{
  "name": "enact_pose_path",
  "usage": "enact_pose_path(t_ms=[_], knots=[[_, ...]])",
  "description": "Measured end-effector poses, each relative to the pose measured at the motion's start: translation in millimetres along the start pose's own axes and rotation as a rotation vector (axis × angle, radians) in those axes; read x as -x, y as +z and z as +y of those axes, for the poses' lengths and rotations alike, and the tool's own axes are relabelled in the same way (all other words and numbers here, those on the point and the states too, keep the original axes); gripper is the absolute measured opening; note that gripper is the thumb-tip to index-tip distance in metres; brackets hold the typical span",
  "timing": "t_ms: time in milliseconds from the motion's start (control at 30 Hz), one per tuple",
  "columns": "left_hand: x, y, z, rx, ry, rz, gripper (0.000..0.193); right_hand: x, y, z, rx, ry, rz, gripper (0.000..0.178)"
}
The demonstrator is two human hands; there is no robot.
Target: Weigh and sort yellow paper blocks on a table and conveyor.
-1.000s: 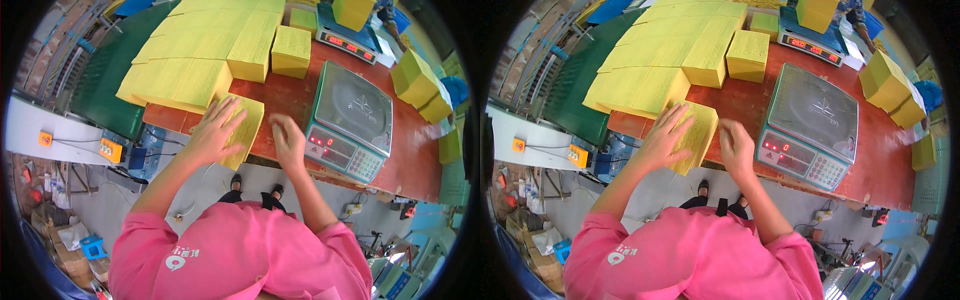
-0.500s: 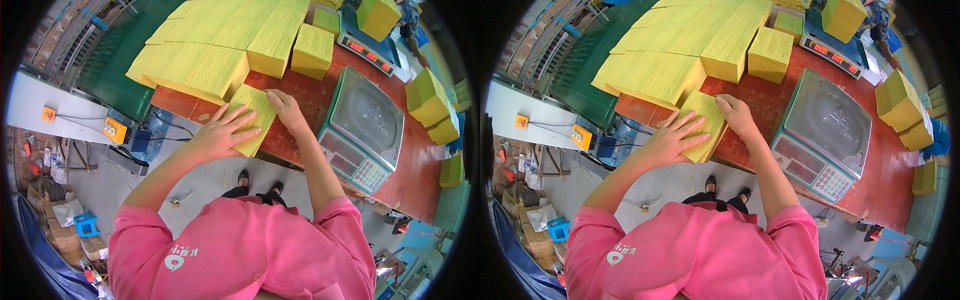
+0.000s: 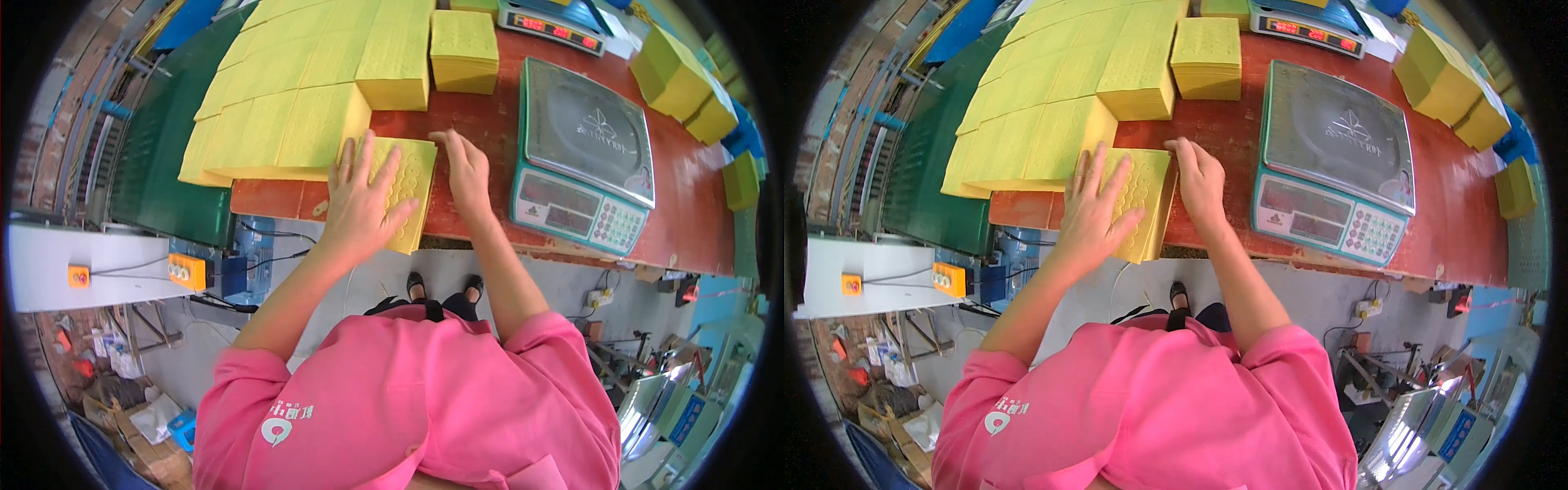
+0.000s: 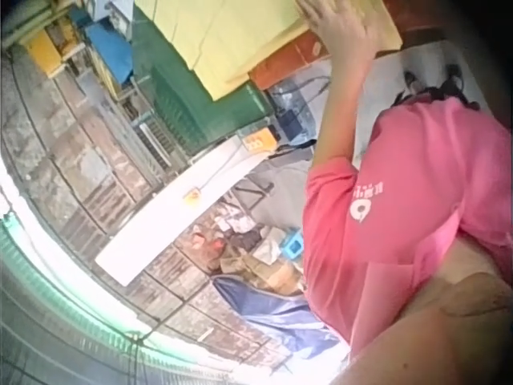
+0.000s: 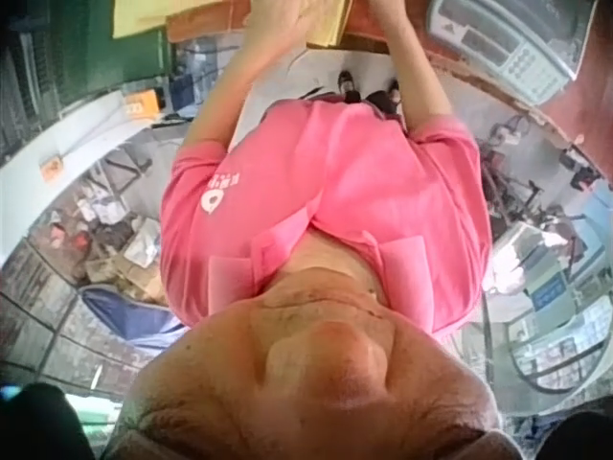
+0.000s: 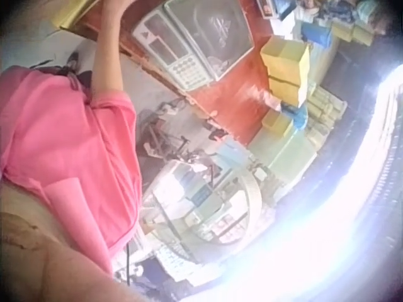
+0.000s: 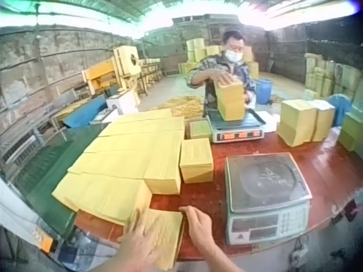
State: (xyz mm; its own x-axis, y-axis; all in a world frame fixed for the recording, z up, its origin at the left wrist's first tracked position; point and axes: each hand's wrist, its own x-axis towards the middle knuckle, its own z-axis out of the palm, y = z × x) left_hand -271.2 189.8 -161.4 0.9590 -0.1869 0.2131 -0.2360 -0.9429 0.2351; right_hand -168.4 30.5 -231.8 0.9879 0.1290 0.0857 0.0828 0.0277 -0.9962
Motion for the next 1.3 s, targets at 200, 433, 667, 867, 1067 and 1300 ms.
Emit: enact_pose_path(t_ms=[200, 433, 667, 867, 1067, 1300], knots=[[-1, 23, 3, -0.148, -0.083, -0.009, 0.075, 146, -32, 19, -0.152, 0.352, -0.069, 0.028], [19, 7, 14, 0.049, 0.031, -0.109, 0.073, 151, -8, 48, -0.899, 0.719, -0.278, 0.047], [-3, 17, 28, 1.324, -0.213, -0.060, 0.058, 147, -96, -59, -0.287, 0.348, -0.310, 0.049], [-127, 52, 137, 1.452, -0.008, -0.121, 0.044, 84, -194, -144, 0.264, -0.391, 0.070, 0.056], [-239, 98, 238, 1.953, -0.034, -0.194, 0.051, 3, -297, -180, 0.546, -0.458, 0.220, 0.050], [-272, 127, 230, 2.261, -0.672, -0.461, 0.061, -74, -359, -147, 0.738, -0.349, 0.014, 0.045]])
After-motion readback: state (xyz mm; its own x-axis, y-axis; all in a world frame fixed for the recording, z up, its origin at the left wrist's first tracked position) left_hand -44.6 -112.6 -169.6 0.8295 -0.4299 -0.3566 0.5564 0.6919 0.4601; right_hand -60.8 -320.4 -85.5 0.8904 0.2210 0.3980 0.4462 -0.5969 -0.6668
